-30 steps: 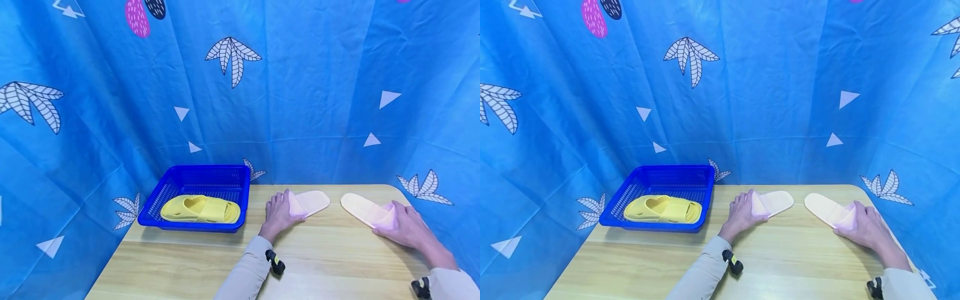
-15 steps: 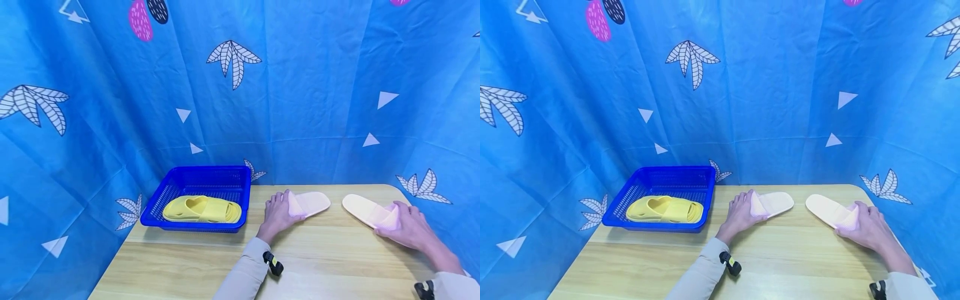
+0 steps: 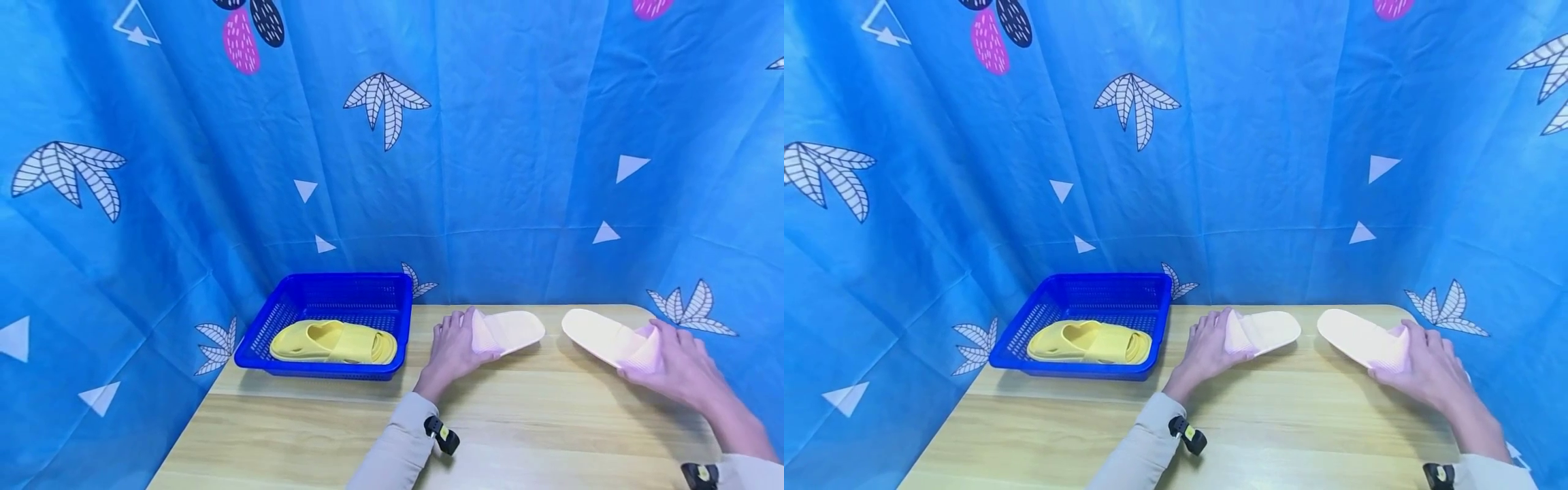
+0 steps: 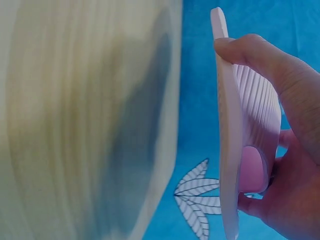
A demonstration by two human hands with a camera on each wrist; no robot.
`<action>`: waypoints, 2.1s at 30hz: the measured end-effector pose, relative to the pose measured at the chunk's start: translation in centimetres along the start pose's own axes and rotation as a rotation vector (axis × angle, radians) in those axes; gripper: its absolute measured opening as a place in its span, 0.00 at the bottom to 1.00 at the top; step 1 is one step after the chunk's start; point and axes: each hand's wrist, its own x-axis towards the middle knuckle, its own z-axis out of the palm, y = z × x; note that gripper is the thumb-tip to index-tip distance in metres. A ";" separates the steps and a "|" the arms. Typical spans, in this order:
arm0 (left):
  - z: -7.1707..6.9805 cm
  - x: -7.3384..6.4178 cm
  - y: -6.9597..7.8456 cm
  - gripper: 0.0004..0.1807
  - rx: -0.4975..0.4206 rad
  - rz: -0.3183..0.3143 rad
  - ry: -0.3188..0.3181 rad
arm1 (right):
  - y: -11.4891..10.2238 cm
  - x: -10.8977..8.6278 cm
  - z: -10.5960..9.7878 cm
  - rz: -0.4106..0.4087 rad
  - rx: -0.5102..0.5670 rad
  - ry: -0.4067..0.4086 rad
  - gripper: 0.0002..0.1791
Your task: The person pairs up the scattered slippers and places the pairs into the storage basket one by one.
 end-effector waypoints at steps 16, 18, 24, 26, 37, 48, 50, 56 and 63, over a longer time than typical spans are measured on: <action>-4.3 -0.6 0.3 0.58 0.013 0.111 0.128 | -2.4 -0.1 -2.6 -0.010 -0.001 0.142 0.66; -5.0 -0.7 0.2 0.58 0.011 0.118 0.142 | -2.6 -0.1 -2.8 -0.015 0.001 0.155 0.66; -6.7 -1.4 -0.5 0.59 0.023 0.120 0.163 | -3.2 0.0 -3.3 -0.050 -0.005 0.214 0.66; -7.1 -1.7 -0.8 0.59 0.028 0.121 0.171 | -3.5 0.0 -3.4 -0.062 -0.005 0.229 0.65; -8.9 -3.7 -2.6 0.59 0.028 0.140 0.231 | -5.1 -0.1 -3.8 -0.097 0.042 0.277 0.64; -10.1 -5.2 -5.1 0.59 -0.010 0.138 0.212 | -6.0 -0.2 -3.7 -0.128 0.101 0.268 0.69; -10.4 -5.4 -5.6 0.58 -0.023 0.142 0.206 | -6.3 -0.2 -3.7 -0.121 0.099 0.259 0.70; -11.0 -5.9 -7.0 0.58 -0.080 0.169 0.219 | -7.2 -0.1 -3.7 -0.110 0.105 0.264 0.69; -11.7 -6.6 -8.8 0.59 -0.140 0.182 0.262 | -8.3 0.4 -3.6 -0.112 0.137 0.286 0.71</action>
